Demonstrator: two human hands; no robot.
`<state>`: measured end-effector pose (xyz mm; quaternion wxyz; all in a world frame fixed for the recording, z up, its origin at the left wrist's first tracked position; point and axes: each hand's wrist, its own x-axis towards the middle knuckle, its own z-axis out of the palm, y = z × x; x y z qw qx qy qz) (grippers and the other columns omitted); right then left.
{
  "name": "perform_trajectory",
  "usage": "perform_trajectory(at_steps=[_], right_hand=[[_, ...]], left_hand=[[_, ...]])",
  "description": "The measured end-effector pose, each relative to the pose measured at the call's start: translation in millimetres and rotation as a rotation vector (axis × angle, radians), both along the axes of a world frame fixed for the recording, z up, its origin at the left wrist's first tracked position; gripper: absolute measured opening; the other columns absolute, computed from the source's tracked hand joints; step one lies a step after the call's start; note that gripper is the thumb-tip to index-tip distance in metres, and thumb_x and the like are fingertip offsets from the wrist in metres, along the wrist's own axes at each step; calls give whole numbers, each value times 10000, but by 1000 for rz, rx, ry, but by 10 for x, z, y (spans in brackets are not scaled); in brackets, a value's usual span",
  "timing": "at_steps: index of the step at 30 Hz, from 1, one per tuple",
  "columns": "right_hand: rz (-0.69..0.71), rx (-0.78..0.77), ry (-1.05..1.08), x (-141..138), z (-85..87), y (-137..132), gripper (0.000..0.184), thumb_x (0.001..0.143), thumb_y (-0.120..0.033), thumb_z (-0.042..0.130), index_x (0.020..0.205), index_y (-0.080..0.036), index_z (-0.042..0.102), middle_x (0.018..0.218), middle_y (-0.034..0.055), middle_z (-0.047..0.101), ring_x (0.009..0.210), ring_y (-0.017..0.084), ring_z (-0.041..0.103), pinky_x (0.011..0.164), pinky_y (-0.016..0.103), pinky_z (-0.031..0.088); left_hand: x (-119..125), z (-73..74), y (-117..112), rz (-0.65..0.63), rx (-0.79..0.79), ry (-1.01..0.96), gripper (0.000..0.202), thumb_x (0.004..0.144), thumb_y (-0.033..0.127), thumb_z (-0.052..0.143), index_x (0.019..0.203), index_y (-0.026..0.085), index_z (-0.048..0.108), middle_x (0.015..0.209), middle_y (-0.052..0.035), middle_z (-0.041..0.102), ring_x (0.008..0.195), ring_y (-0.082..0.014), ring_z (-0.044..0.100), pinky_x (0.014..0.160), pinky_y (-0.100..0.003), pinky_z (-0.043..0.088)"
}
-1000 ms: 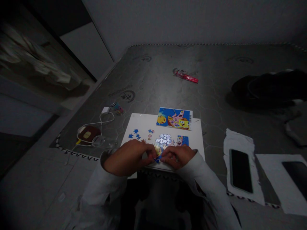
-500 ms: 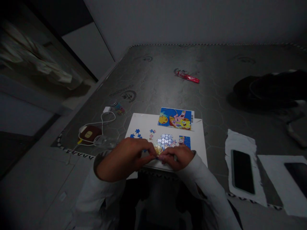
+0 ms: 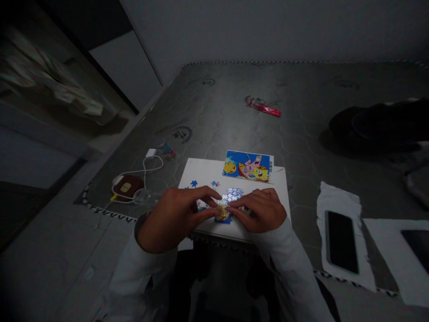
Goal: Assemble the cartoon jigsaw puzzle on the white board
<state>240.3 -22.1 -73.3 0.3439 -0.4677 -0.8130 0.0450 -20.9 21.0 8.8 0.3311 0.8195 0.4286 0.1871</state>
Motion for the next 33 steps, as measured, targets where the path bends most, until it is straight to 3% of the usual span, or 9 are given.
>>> perform_trajectory(at_steps=[2, 6, 8, 13, 16, 18, 25, 30, 33], right_hand=[[98, 56, -126, 150, -58, 39, 149, 1104, -328, 767, 1198, -366, 877, 976, -44, 897, 814, 132, 813, 844, 335, 486], [113, -176, -204, 340, -123, 5, 268, 1105, -372, 743, 1337, -457, 845, 1095, -34, 903, 963, 202, 848, 856, 380, 509], [107, -198, -159, 343, -108, -40, 286, 1114, -394, 730, 1359, -494, 838, 1126, -28, 900, 971, 227, 851, 855, 397, 521], [43, -33, -115, 236, 40, -157, 320, 1135, -316, 707, 1346, -512, 845, 1107, -44, 898, 896, 205, 840, 788, 408, 495], [50, 67, -77, 228, 85, -230, 440, 1140, -245, 701, 1470, -525, 781, 1191, -56, 890, 944, 196, 837, 823, 399, 513], [61, 35, -117, 246, 63, -246, 470, 1134, -250, 711, 1509, -531, 755, 1215, -59, 886, 963, 199, 839, 840, 399, 527], [62, -176, -139, 251, -61, -15, 278, 1115, -406, 719, 1346, -480, 853, 1119, -31, 900, 929, 210, 847, 812, 400, 513], [-144, -165, 135, 25, 102, -54, 227, 1116, -439, 709, 1211, -350, 896, 1074, 52, 898, 901, 232, 836, 913, 411, 604], [-216, -321, 328, -140, 129, -142, 315, 1076, -552, 738, 1239, -311, 857, 1063, 73, 891, 900, 241, 835, 888, 400, 657]], left_hand=[[-12, -6, 2, -8, 33, 7, 146, 910, 196, 981, 994, 242, 871, 926, 38, 907, 661, -121, 766, 713, -224, 546], [-24, -1, -11, -20, 55, -23, 120, 924, 255, 980, 985, 249, 876, 927, 43, 904, 665, -118, 768, 776, -230, 596], [-21, 3, -20, -19, 52, -49, 161, 915, 283, 991, 1032, 254, 885, 971, 37, 912, 672, -121, 771, 815, -241, 624], [11, -2, -22, -2, 49, -87, 324, 913, 362, 993, 1203, 248, 903, 1125, -26, 923, 743, -155, 802, 892, -297, 670], [24, 4, -14, -42, 42, -85, 211, 948, 316, 962, 1142, 245, 916, 1073, -21, 922, 781, -161, 810, 934, -305, 666], [25, 12, -12, -59, 34, -89, 135, 956, 294, 954, 1076, 244, 915, 1035, -8, 918, 786, -157, 807, 945, -301, 660], [23, -20, -5, -34, 101, -95, 151, 936, 277, 973, 1035, 219, 875, 1010, -1, 905, 748, -137, 775, 873, -277, 642], [45, -46, 6, -30, 116, -25, 183, 937, 318, 975, 1052, 225, 866, 993, -5, 898, 717, -141, 762, 807, -271, 620], [99, -40, 0, -23, 124, 24, 197, 948, 347, 965, 1061, 221, 865, 982, -15, 894, 704, -152, 760, 752, -276, 588]])
